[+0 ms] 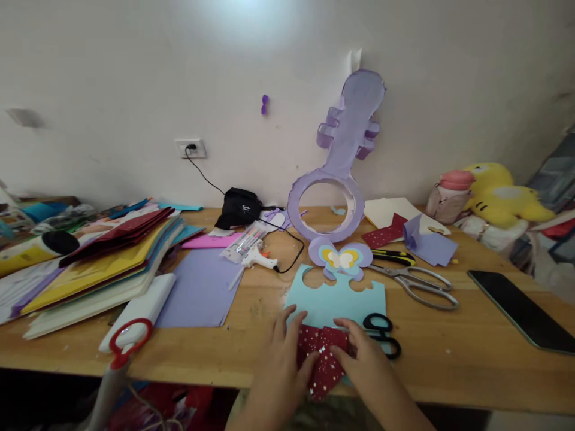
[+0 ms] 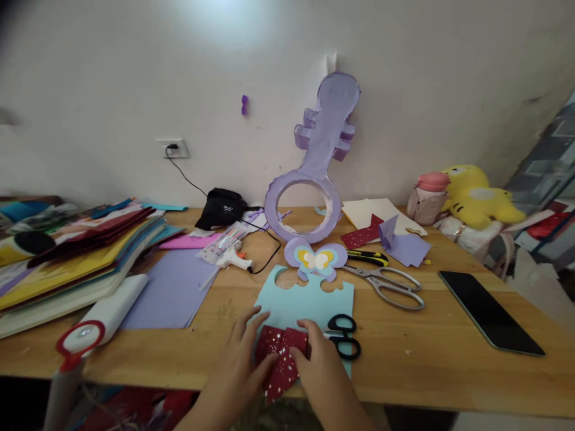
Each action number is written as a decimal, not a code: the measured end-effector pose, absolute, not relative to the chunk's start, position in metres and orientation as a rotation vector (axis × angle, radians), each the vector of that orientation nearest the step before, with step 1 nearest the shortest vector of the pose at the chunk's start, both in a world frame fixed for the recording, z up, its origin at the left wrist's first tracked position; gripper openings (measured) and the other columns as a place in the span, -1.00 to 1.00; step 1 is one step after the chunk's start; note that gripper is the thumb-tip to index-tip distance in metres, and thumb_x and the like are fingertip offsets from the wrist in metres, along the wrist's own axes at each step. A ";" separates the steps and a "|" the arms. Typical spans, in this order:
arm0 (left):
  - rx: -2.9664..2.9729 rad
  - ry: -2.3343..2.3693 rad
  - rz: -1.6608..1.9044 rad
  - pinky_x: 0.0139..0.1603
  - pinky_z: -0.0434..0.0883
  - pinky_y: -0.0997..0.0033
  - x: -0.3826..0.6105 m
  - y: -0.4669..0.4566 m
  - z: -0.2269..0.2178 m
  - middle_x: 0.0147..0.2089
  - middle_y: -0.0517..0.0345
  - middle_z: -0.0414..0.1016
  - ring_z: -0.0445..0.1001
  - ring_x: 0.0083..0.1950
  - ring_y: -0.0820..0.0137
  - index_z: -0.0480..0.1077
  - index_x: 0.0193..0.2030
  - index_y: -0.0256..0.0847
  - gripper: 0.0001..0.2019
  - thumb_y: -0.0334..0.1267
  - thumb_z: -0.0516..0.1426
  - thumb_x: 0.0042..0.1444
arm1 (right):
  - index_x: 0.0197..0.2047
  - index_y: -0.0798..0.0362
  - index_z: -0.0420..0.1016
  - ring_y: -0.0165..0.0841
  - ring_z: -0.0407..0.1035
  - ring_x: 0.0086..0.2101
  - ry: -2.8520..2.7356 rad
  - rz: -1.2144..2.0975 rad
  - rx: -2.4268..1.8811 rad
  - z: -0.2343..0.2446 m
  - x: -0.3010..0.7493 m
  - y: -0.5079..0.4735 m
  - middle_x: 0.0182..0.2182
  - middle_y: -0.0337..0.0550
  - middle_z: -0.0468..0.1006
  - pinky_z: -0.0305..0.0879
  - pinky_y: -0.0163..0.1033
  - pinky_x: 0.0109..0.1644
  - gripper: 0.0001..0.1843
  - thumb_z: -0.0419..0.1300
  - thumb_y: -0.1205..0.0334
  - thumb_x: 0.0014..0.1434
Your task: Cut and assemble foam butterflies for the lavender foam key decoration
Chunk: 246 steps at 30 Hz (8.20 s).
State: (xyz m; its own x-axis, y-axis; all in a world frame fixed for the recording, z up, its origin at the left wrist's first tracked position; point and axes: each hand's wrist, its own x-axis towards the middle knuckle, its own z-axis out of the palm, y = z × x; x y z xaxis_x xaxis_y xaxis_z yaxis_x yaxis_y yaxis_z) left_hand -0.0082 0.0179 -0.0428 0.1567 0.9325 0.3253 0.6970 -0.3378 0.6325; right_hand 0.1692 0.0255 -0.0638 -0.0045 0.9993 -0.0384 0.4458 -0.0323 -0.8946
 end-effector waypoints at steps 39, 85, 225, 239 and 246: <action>2.828 1.431 0.816 -0.02 0.53 0.12 0.002 -0.003 -0.059 0.09 0.04 0.56 0.50 0.01 0.17 0.45 0.10 -0.11 -0.71 -0.29 0.13 0.25 | -0.07 -0.07 0.60 -0.27 0.45 0.00 -2.383 0.358 -1.095 -0.039 0.225 0.021 -0.09 -0.15 0.64 0.31 -0.09 0.18 -0.59 0.03 0.49 0.19; 2.909 1.325 1.033 0.00 0.55 0.17 -0.003 -0.001 -0.060 -0.04 0.08 0.63 0.54 0.00 0.23 0.49 0.04 -0.18 -0.73 -0.34 0.03 0.31 | -0.08 0.03 0.61 -0.29 0.49 -0.09 -2.357 -0.143 -1.117 -0.055 0.227 0.021 -0.13 -0.11 0.67 0.26 -0.15 -0.03 -0.36 -0.09 0.66 -0.05; 1.881 1.339 0.389 0.03 0.19 0.28 -0.037 0.044 -0.012 -0.27 0.19 0.55 0.43 -0.12 0.32 0.45 -0.41 -0.18 -0.85 -0.51 0.14 -0.08 | -0.20 0.03 0.65 -0.14 0.47 -0.10 -2.017 0.702 -1.347 -0.048 0.159 0.030 -0.14 -0.02 0.62 0.35 -0.01 0.04 -0.77 0.23 0.44 0.11; 1.623 1.306 0.426 -0.24 0.25 0.43 -0.042 0.054 -0.011 -0.40 0.24 0.42 0.36 -0.29 0.37 0.49 -0.30 -0.20 -0.86 -0.39 0.16 -0.05 | -0.22 0.01 0.64 -0.13 0.48 -0.11 -1.970 0.590 -1.272 -0.058 0.160 0.029 -0.16 -0.01 0.62 0.35 0.01 0.03 -0.74 0.14 0.38 0.12; 1.667 1.244 0.375 -0.25 0.26 0.46 -0.043 0.059 -0.009 -0.40 0.26 0.41 0.35 -0.30 0.40 0.50 -0.37 -0.21 -0.88 -0.43 0.21 -0.11 | -0.35 0.00 0.62 -0.18 0.48 -0.20 -1.957 0.657 -1.330 -0.052 0.155 0.033 -0.24 -0.10 0.62 0.35 -0.07 -0.04 -0.91 0.28 0.34 0.07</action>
